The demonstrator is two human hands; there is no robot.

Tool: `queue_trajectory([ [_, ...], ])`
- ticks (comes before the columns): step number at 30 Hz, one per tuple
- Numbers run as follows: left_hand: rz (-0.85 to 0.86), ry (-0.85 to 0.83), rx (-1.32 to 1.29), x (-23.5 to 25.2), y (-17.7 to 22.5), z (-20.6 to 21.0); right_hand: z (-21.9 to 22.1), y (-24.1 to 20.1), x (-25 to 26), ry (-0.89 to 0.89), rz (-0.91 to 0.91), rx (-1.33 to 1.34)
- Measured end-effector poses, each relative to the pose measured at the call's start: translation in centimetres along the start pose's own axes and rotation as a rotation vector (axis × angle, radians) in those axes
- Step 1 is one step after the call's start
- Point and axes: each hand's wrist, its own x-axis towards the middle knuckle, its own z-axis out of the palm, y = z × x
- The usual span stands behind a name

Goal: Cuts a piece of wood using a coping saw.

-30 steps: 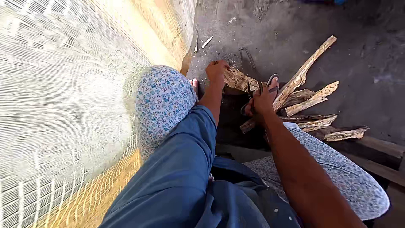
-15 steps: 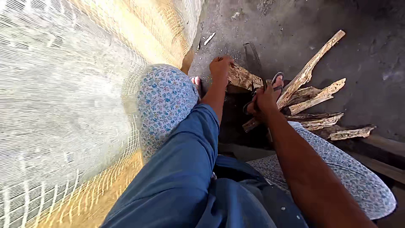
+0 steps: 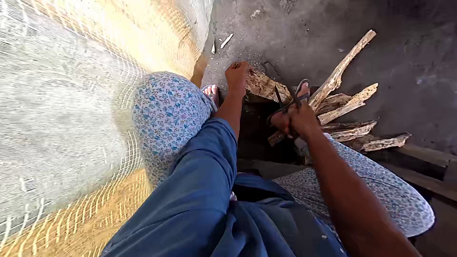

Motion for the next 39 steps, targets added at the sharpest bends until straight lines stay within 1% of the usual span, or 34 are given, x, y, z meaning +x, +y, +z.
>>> queue_trajectory([
  [2,0.002,0.014,-0.005,0.2,0.2,-0.6,1.7,0.8,1.4,0.029,-0.038,0.016],
  [4,0.031,-0.015,-0.001,0.0,0.2,0.3,1.4,2.3,0.9,0.029,-0.035,0.102],
  [5,0.057,-0.037,0.007,-0.3,0.4,0.9,1.2,2.4,0.5,0.038,-0.035,0.114],
  [7,0.101,-0.060,0.052,-0.7,0.8,0.7,1.3,1.9,-0.2,0.042,-0.022,0.093],
  [9,0.103,-0.057,0.079,-0.6,1.2,0.6,1.1,1.0,-0.3,0.048,-0.003,0.081],
  [12,0.037,0.014,0.083,0.2,1.0,-0.1,2.5,1.2,0.4,0.061,-0.011,0.032],
  [15,-0.054,0.051,0.058,1.4,0.6,-0.8,5.7,3.9,2.0,0.144,-0.118,-0.100],
  [17,-0.088,0.066,0.052,1.8,0.4,-0.9,7.9,6.0,2.6,0.216,-0.165,-0.083],
  [19,-0.109,0.069,0.062,1.9,0.8,-0.6,9.3,6.6,2.5,0.256,-0.182,0.000],
  [21,-0.127,0.078,0.057,1.7,1.1,-0.4,8.6,5.2,1.5,0.201,-0.121,0.075],
  [23,-0.134,0.094,0.049,1.5,1.0,-0.2,6.3,3.5,-0.1,0.121,-0.049,0.110],
  [25,-0.147,0.108,0.066,1.2,1.1,-0.3,3.8,3.2,-3.8,0.069,-0.010,0.060],
  [28,-0.180,0.119,0.097,1.3,1.7,-0.1,1.8,4.3,-10.1,0.080,0.040,0.029],
  [30,-0.216,0.148,0.120,0.9,1.3,-0.2,1.6,4.1,-10.9,0.083,0.066,0.036],
  [31,-0.238,0.168,0.129,1.0,1.3,-0.3,1.8,3.3,-10.1,0.063,0.073,0.022],
  [33,-0.286,0.217,0.145,1.0,1.5,-0.6,2.4,2.0,-6.5,0.012,0.064,-0.031],
  [36,-0.309,0.235,0.142,0.5,1.6,0.1,3.5,0.5,2.2,0.046,0.010,-0.124],
  [37,-0.308,0.236,0.149,0.4,1.7,0.1,3.8,-0.2,4.1,0.062,0.012,-0.147],
  [39,-0.280,0.233,0.155,0.3,1.7,0.2,3.8,-0.4,5.5,0.065,0.007,-0.123],
])
